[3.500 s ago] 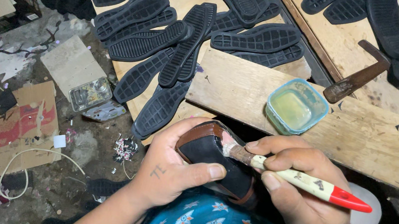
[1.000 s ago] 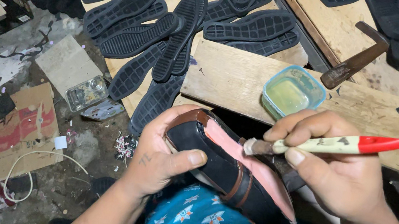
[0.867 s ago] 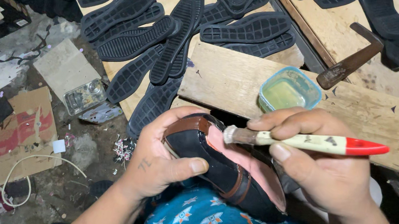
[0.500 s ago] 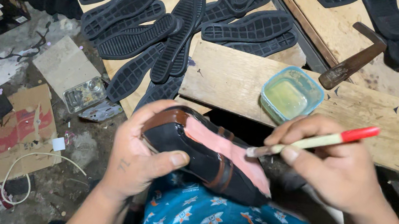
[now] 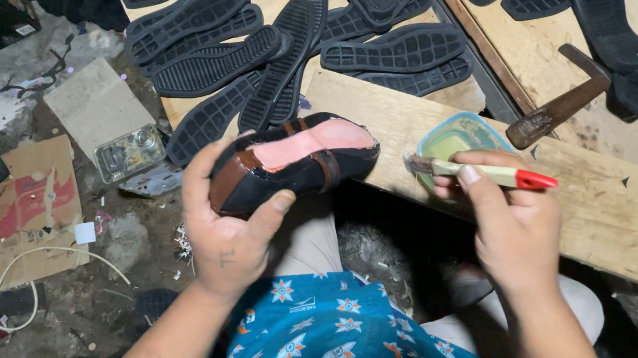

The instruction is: The person holds a black Mary Jane shoe upper and uses a brush to apply glue from a small container along the bottom edge of the shoe, rotating the shoe to coat the edge around the toe and sides. After finishing, the person places the glued shoe on a rack with other completed uppers.

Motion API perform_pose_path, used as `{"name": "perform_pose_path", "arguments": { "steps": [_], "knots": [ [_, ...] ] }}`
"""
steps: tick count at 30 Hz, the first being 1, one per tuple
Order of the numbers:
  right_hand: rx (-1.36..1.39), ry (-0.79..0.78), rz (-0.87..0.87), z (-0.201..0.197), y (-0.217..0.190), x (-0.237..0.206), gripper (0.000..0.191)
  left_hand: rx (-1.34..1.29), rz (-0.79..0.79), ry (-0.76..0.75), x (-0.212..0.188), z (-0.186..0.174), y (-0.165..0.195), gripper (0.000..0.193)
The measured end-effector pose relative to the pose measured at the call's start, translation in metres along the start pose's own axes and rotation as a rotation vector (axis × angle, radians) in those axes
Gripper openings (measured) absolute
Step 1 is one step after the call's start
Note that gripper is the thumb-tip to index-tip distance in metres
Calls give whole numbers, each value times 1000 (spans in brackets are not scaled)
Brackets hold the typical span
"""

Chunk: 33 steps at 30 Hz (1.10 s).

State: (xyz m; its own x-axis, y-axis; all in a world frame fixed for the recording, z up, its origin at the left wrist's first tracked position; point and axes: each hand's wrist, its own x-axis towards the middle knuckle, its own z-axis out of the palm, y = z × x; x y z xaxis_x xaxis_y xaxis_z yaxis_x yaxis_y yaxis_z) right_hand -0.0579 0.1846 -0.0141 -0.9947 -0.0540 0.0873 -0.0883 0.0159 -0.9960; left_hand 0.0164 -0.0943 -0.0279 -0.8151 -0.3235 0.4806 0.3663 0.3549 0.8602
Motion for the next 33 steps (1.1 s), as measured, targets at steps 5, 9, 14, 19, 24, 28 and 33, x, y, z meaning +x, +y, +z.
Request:
{"name": "perform_pose_path", "arguments": {
  "steps": [5,9,14,19,24,28,33],
  "knots": [
    [-338,-15,-107,13,20,20,20,-115,96,-86,-15,1,-10,78],
    [-153,-39,124,30,31,43,21,-44,88,-143,-23,-6,-4,82],
    [-322,-61,87,45,36,57,20,221,143,-196,-26,-20,8,83],
    [-262,-111,112,58,29,56,17,183,27,-241,-26,-26,13,77],
    [-154,-182,-19,68,4,24,16,125,44,-264,-32,-23,11,79],
    [10,-266,100,61,0,14,16,100,8,-259,-35,-22,9,80],
    [-186,-168,207,51,13,47,16,116,44,-244,-39,-19,10,81]
  ]
}}
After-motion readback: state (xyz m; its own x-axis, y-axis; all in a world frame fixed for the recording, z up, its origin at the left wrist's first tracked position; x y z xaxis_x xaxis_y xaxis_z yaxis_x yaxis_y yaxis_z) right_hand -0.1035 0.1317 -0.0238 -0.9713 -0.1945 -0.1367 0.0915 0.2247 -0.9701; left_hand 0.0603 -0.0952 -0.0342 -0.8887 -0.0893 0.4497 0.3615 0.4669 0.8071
